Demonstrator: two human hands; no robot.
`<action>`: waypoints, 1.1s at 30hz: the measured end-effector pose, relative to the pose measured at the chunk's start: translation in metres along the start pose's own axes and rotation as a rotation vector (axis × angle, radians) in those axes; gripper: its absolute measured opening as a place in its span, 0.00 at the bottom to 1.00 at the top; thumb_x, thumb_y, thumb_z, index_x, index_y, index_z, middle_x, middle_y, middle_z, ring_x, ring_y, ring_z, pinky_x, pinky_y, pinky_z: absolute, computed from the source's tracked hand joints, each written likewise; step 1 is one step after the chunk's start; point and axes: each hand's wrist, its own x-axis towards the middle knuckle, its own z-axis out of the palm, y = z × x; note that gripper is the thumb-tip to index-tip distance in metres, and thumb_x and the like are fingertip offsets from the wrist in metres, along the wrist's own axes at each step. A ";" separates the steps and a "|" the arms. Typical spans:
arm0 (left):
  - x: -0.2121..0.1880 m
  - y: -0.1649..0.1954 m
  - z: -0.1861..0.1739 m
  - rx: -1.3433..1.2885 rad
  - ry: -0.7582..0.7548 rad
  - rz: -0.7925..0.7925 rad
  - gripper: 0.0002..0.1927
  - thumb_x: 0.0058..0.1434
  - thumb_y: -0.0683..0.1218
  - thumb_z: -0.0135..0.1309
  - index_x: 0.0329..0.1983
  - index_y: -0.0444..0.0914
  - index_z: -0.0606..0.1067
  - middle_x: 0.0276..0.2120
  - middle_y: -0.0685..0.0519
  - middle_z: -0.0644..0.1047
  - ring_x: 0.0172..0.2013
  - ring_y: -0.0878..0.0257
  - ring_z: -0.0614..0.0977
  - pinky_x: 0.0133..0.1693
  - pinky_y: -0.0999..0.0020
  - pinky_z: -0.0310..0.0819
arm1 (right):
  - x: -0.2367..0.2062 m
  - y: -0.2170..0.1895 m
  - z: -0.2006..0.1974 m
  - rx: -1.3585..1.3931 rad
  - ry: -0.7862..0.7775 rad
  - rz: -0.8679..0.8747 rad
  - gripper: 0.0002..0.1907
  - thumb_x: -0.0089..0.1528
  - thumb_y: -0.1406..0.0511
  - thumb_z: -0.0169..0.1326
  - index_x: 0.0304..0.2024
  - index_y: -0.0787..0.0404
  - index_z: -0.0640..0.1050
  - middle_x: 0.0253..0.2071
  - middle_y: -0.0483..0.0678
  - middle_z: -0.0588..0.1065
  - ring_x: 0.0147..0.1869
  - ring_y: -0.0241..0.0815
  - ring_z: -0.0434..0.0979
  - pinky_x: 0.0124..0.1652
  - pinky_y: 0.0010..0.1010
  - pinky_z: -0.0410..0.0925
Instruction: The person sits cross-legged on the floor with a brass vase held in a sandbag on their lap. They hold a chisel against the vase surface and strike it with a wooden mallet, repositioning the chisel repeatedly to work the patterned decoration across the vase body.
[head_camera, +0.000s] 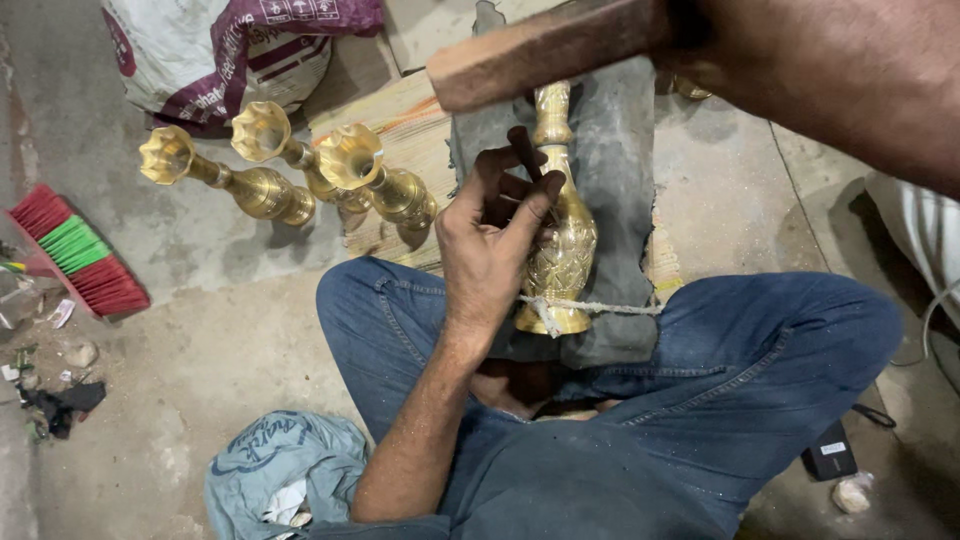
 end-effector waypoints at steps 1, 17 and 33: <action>0.000 0.000 0.000 0.019 0.008 0.006 0.14 0.68 0.42 0.61 0.54 0.34 0.76 0.31 0.52 0.82 0.32 0.69 0.84 0.35 0.72 0.79 | 0.001 -0.003 -0.001 0.006 0.014 0.019 0.13 0.66 0.62 0.62 0.46 0.66 0.82 0.26 0.53 0.78 0.24 0.43 0.78 0.25 0.34 0.74; 0.004 -0.007 0.000 -0.071 0.029 -0.028 0.12 0.65 0.39 0.61 0.50 0.33 0.76 0.32 0.55 0.82 0.32 0.72 0.83 0.36 0.75 0.81 | 0.013 -0.001 -0.010 -0.227 -0.018 -0.082 0.09 0.71 0.63 0.59 0.46 0.62 0.83 0.28 0.51 0.80 0.25 0.41 0.79 0.27 0.31 0.73; 0.009 0.008 0.000 0.076 -0.031 -0.028 0.14 0.65 0.45 0.64 0.50 0.35 0.77 0.25 0.58 0.79 0.27 0.75 0.78 0.30 0.77 0.73 | 0.001 0.023 0.027 0.117 0.050 -0.118 0.13 0.65 0.66 0.61 0.51 0.63 0.82 0.35 0.51 0.82 0.29 0.42 0.81 0.31 0.34 0.75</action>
